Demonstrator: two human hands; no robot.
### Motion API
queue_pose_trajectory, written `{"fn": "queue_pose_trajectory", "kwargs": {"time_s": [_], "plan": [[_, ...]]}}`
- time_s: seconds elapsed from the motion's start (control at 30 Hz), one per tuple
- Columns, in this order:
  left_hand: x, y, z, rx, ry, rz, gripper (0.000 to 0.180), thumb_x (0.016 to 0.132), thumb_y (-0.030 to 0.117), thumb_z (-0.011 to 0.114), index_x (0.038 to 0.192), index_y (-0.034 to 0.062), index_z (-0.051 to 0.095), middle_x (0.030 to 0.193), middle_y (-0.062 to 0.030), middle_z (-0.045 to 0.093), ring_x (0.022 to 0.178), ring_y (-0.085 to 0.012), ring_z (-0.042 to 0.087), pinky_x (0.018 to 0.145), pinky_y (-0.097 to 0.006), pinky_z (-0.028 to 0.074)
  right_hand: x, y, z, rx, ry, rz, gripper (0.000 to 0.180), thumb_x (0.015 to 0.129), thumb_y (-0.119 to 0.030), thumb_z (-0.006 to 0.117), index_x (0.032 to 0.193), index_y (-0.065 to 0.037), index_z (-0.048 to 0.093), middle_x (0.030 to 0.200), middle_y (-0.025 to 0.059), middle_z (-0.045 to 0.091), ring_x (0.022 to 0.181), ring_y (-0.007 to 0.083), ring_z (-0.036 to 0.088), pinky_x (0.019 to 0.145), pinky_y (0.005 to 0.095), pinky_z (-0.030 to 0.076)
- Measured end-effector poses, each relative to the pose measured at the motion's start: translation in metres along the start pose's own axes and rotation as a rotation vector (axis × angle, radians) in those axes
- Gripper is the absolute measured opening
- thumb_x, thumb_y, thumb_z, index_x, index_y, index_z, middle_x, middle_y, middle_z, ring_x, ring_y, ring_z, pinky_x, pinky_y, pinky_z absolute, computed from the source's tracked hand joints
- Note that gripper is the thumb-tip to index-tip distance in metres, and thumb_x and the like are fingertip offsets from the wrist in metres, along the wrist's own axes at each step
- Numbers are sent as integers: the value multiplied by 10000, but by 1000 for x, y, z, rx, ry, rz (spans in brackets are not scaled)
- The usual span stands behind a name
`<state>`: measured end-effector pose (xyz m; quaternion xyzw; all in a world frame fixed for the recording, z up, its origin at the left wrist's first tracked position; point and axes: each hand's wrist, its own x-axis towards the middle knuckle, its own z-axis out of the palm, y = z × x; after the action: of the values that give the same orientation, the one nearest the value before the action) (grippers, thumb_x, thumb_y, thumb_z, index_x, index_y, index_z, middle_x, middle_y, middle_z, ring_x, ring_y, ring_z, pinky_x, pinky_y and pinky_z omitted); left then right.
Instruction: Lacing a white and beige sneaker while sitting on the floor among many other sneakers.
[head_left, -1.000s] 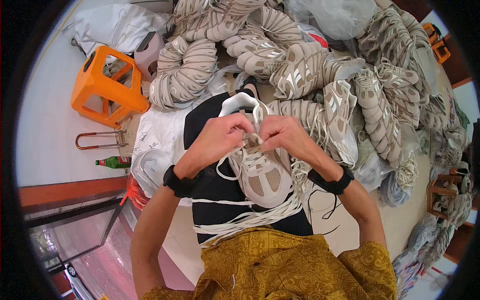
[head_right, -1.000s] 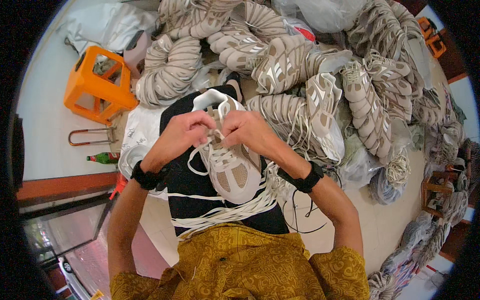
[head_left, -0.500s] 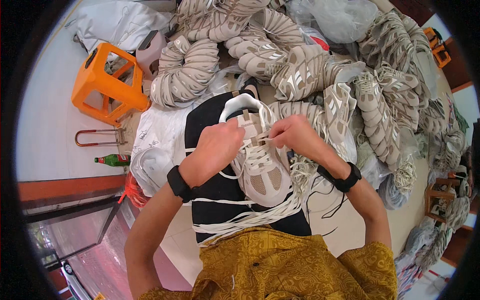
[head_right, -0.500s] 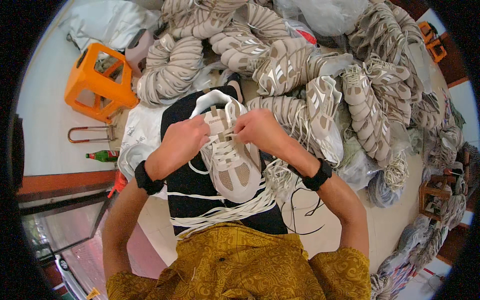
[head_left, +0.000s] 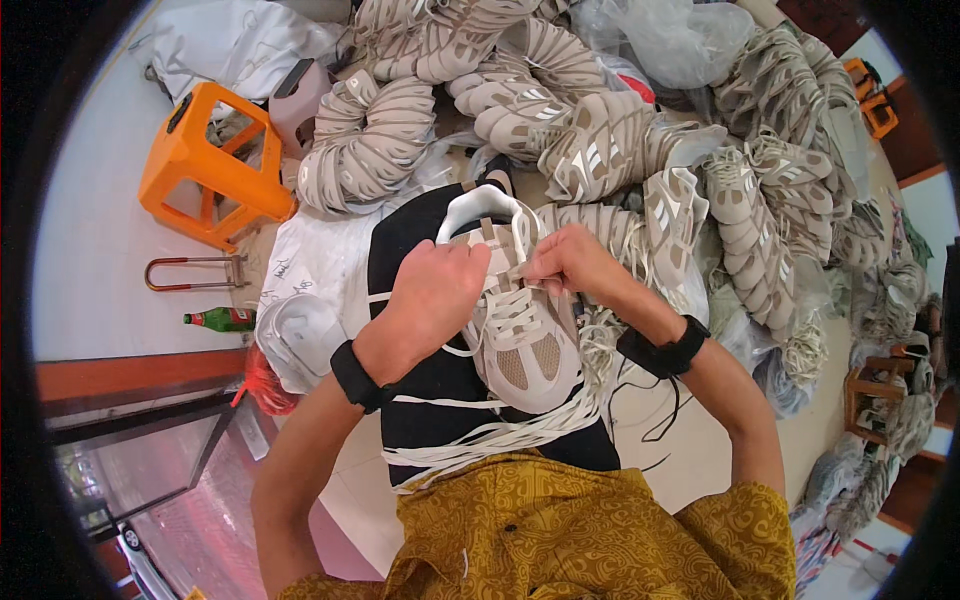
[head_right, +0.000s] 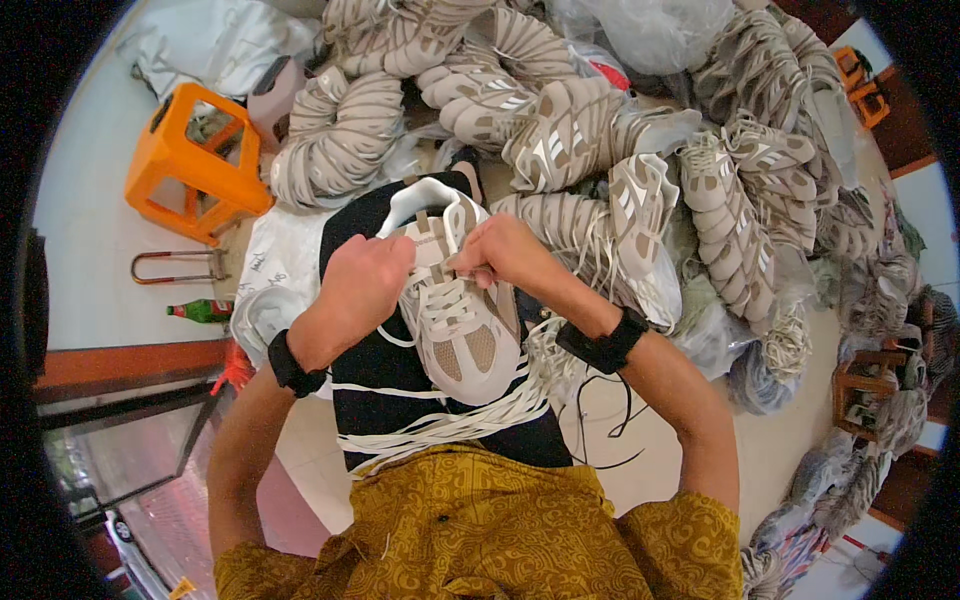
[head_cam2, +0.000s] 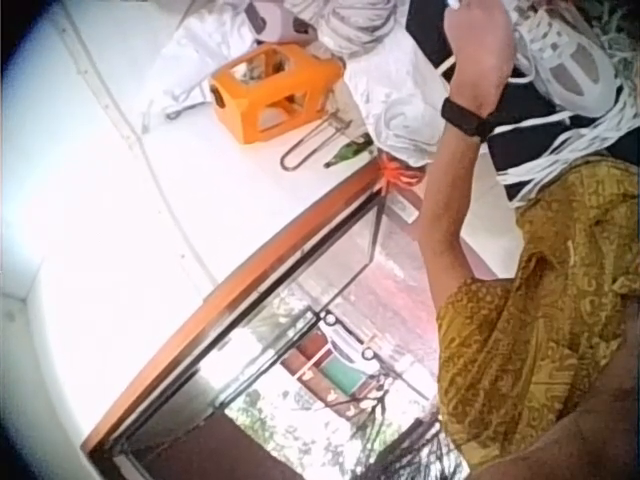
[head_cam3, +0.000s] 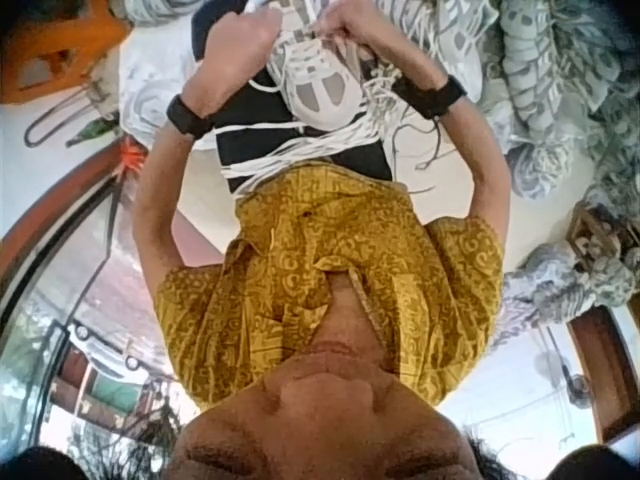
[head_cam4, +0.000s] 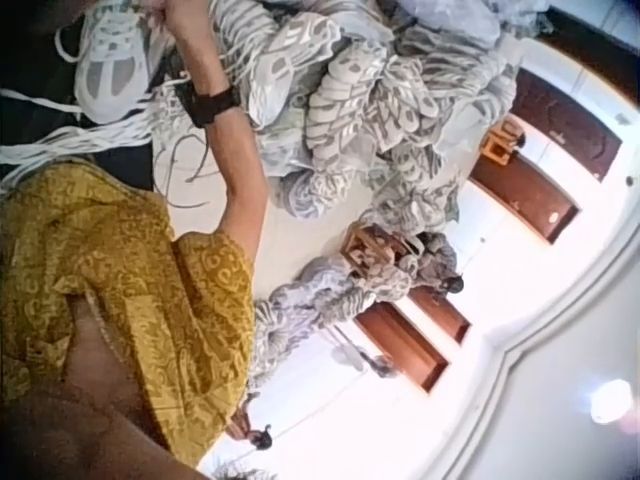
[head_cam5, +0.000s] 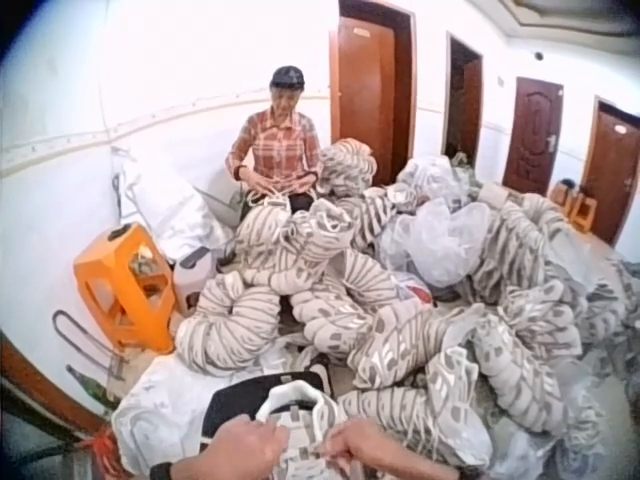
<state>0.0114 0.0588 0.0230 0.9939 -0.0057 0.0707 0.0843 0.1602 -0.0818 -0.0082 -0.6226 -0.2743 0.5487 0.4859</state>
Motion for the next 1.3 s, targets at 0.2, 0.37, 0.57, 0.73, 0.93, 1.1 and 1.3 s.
{"fn": "queue_pose_trajectory", "kwargs": {"time_s": [0.2,0.37,0.57,0.73,0.93,1.1,1.3], "plan": [[-14,-17,-10,-49,-67,-45,60,726,49,500,728,26,445,678,-156,528,668,-344,535,575,-421,421,7,1,6,-223,49,-101,112,638,-91,628,572,-3,607,495,40,542,385,76,434,389,202,294],[-29,-19,-19,-333,-171,-181,58,752,59,480,785,11,475,701,-164,544,687,-331,549,614,-414,432,12,4,9,-575,72,-303,73,597,-66,643,564,-11,608,519,49,578,380,76,433,376,204,301],[-26,-25,-16,-192,-214,-95,61,783,83,507,793,27,528,700,-149,508,688,-340,517,613,-410,424,0,-1,12,-106,173,39,45,573,-20,643,601,-23,607,507,40,573,396,53,408,354,197,277],[-30,-31,-19,-160,-182,-108,61,774,77,509,760,27,542,706,-144,514,707,-332,518,626,-406,420,-7,-5,23,-306,293,-83,16,576,-26,619,572,-22,603,498,34,569,403,72,438,381,222,324],[-36,-35,-27,-206,-108,-100,77,769,83,498,726,35,540,684,-128,524,706,-317,517,631,-402,418,-3,-1,36,-756,473,-311,88,541,-108,623,581,-30,618,501,90,560,442,201,531,473,305,429],[-38,-39,-31,-163,-101,-50,98,769,96,492,703,47,545,674,-119,537,697,-298,519,624,-404,419,3,-3,39,-841,468,-286,83,528,-122,628,544,-42,612,494,94,555,466,240,547,485,318,439],[-40,-49,-36,-218,-175,-194,81,766,106,526,744,36,560,716,-122,555,739,-304,530,659,-375,425,9,-5,33,-850,460,-106,80,504,-135,648,544,-68,628,515,88,570,483,237,555,485,320,441]]}}
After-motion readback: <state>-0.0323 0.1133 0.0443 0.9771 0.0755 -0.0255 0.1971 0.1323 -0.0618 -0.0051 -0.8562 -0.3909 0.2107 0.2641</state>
